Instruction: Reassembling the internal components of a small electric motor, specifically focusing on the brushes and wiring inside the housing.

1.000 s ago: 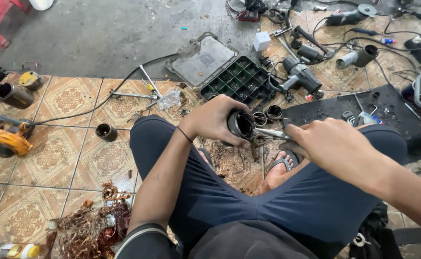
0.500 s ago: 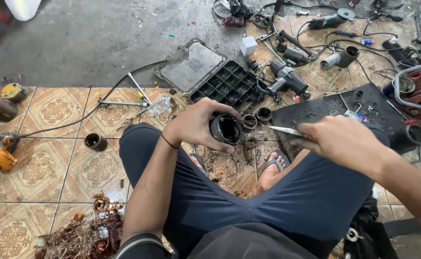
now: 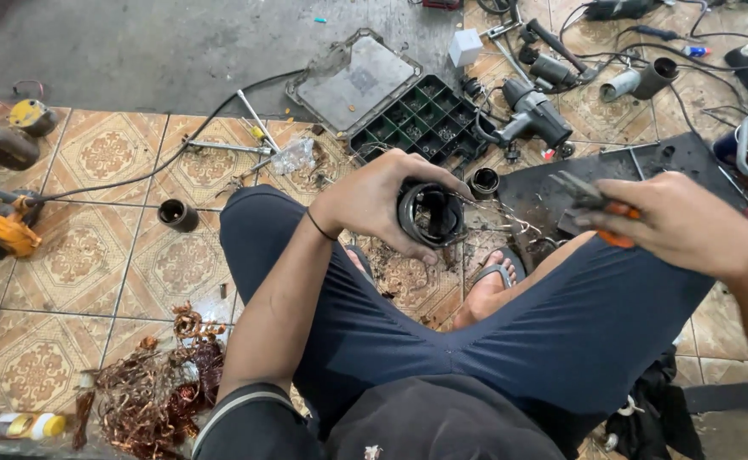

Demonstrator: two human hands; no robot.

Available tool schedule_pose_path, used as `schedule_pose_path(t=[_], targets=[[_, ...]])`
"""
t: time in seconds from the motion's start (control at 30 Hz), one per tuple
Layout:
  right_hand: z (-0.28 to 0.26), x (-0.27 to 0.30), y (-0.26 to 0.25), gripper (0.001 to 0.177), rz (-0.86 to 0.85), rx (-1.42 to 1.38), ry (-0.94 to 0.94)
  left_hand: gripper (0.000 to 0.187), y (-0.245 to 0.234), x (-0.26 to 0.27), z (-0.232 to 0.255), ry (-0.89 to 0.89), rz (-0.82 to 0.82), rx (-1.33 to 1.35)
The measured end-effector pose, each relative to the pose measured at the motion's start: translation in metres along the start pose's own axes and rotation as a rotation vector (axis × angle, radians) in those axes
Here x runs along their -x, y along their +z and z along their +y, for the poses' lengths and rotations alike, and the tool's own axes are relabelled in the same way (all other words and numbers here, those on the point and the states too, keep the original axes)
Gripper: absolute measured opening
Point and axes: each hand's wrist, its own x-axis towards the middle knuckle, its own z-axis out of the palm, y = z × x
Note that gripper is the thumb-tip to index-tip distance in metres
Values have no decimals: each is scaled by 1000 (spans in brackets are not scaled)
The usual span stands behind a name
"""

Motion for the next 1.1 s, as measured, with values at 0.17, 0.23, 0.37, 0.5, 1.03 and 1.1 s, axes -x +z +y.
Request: schedule_pose_path(t=[0.17, 0.23, 0.37, 0.5, 1.03, 1.1], targets=[[-27, -18, 31, 19, 34, -274, -149, 73, 9, 0, -12, 14, 70, 164], [-42, -22, 46, 32, 62, -356, -207, 76, 12, 3, -19, 28, 119, 226], [-62, -34, 84, 16, 296, -585, -453, 85, 17, 1, -37, 59, 298, 332], [-96, -33, 86, 20, 435, -654, -467, 91, 18, -2, -45, 89, 404, 371], [-59, -42, 32, 55, 601, -396, -785, 89, 18, -1, -14, 23, 313, 270], [-68, -38, 18, 53, 520, -405, -860, 90, 14, 2, -16, 45, 282, 129]])
